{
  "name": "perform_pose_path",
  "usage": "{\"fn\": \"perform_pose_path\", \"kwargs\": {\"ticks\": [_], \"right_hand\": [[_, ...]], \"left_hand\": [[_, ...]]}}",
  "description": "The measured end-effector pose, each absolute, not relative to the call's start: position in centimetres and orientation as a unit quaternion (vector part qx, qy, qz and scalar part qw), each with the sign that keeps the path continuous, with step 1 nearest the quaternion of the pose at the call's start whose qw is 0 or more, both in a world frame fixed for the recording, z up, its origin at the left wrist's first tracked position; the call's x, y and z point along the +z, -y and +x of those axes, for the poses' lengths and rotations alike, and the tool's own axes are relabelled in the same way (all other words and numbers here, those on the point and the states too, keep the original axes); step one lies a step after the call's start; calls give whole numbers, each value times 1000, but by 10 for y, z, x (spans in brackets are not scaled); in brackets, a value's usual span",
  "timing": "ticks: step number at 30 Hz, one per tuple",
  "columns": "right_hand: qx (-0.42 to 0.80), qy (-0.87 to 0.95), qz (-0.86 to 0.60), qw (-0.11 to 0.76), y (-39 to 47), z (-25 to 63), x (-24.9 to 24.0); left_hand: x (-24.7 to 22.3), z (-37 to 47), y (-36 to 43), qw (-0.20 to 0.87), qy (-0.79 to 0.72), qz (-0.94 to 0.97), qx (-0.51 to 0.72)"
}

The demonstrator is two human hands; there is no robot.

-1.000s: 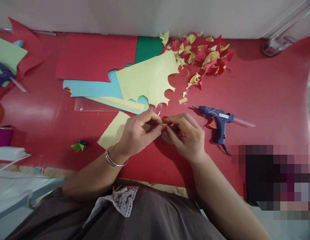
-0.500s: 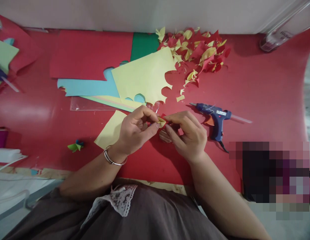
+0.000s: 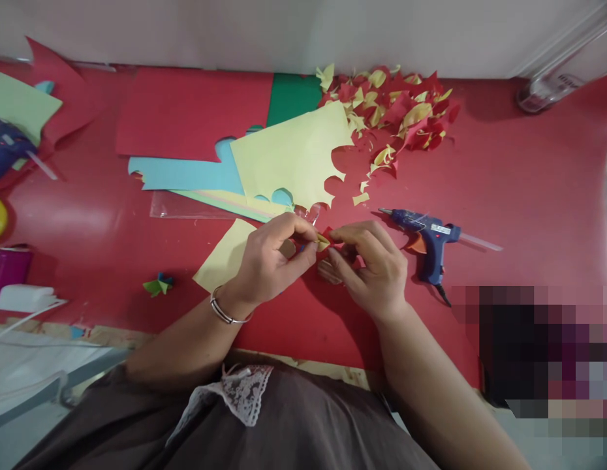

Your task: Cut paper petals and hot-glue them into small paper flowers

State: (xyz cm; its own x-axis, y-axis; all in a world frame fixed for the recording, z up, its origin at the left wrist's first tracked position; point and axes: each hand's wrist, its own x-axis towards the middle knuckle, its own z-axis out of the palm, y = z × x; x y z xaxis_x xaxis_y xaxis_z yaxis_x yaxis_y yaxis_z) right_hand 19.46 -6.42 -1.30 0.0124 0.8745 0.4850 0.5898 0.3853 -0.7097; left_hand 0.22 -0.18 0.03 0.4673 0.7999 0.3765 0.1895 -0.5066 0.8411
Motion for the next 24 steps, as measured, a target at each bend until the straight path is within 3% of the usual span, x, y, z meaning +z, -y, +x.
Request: {"fn": "perform_pose_path", "kwargs": {"ticks": [5, 9, 17, 24], "right_hand": [[145, 680, -534, 481, 65, 193, -9], [135, 678, -534, 487, 64, 193, -9], [125, 689, -532, 476, 63, 194, -13], [131, 706, -527, 455, 62, 195, -17]], "left_hand": [[-8, 5, 5, 479, -338, 693, 419], [-11, 5, 6, 485, -346, 687, 416], [-3, 4, 5, 335, -337, 775, 417], [-3, 2, 0, 268, -291, 832, 389]]}}
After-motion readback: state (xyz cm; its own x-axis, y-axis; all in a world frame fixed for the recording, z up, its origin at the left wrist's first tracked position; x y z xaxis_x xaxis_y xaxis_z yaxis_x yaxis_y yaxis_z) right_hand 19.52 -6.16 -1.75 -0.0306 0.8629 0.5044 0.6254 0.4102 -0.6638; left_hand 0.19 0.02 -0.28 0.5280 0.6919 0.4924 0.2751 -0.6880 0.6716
